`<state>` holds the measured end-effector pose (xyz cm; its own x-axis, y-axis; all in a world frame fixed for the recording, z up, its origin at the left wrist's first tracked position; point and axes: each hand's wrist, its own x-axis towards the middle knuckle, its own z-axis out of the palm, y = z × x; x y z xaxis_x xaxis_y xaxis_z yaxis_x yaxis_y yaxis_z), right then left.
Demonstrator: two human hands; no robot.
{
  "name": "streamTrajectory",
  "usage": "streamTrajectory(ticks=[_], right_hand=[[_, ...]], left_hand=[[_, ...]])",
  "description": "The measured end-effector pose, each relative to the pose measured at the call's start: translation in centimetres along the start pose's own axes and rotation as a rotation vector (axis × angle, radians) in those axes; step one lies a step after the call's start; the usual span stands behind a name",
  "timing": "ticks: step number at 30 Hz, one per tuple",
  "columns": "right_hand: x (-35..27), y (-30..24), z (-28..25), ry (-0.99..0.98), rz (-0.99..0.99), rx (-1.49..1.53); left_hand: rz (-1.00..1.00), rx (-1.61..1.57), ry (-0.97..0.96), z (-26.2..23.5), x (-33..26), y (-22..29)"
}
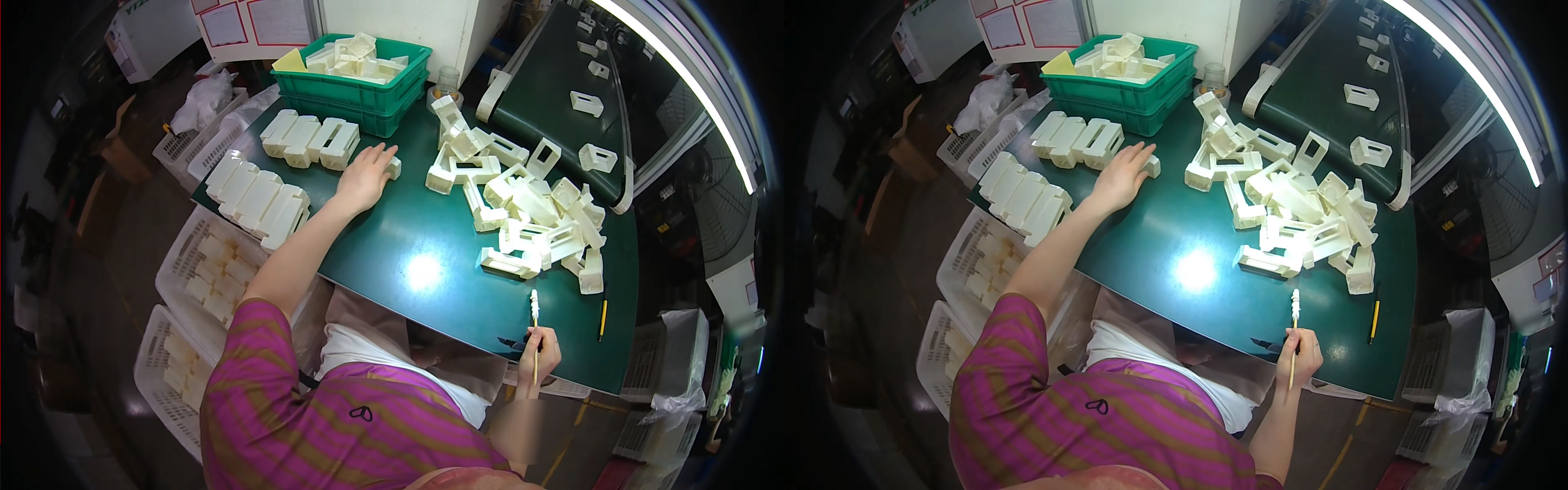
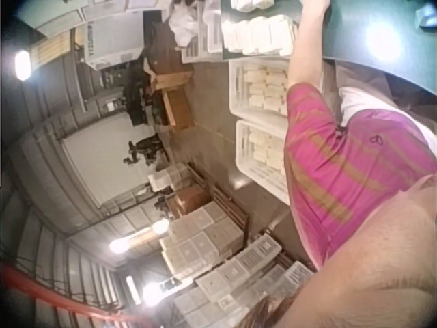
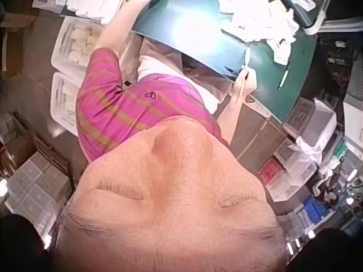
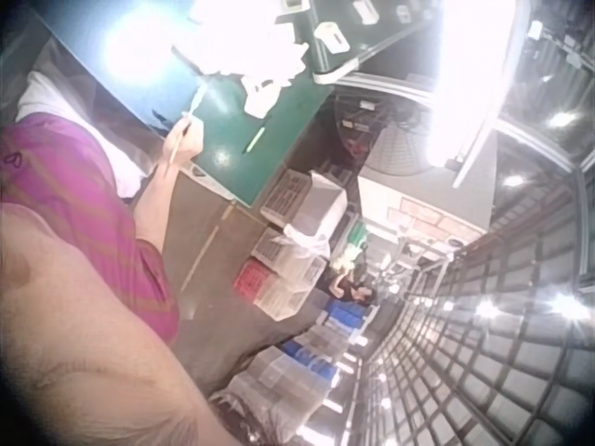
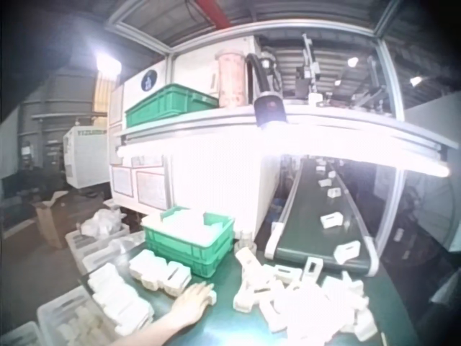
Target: Trimming excess plastic and marking white plastic housings at a workstation.
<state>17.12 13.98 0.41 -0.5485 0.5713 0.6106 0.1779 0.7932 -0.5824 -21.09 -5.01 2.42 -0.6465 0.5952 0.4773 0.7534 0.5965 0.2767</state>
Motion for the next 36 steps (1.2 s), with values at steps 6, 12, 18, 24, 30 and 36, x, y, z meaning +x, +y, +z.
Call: streamTrajectory(ticks=[6,12,18,24,30,36], right_hand=[[-0.1,0.0,-0.2,-0.010,0.018,-0.023],[0.0,-0.3,-0.2,-0.022,0.052,-0.029],[0.0,-0.2,-0.2,-0.022,0.052,-0.026],[0.0,-0.1,-0.2,-0.036,0.019,-0.041],[0.0,-0.1,-0.1,-0.043,0.005,-0.025],[-0.1,0.1,-0.6,-0.039,-0.010,-0.020]], left_hand=[[0.061,0.068,-0.037,1.7,1.3,-0.9],[0.038,0.328,0.051,2.6,4.1,-3.7],[-0.177,0.435,-0.008,2.0,4.5,-4.7],[-0.239,0.412,-0.048,1.1,2.8,-4.2],[-0.288,0.430,-0.133,0.7,1.4,-4.0],[-0.313,0.487,-0.200,-0.2,2.2,-3.1]])
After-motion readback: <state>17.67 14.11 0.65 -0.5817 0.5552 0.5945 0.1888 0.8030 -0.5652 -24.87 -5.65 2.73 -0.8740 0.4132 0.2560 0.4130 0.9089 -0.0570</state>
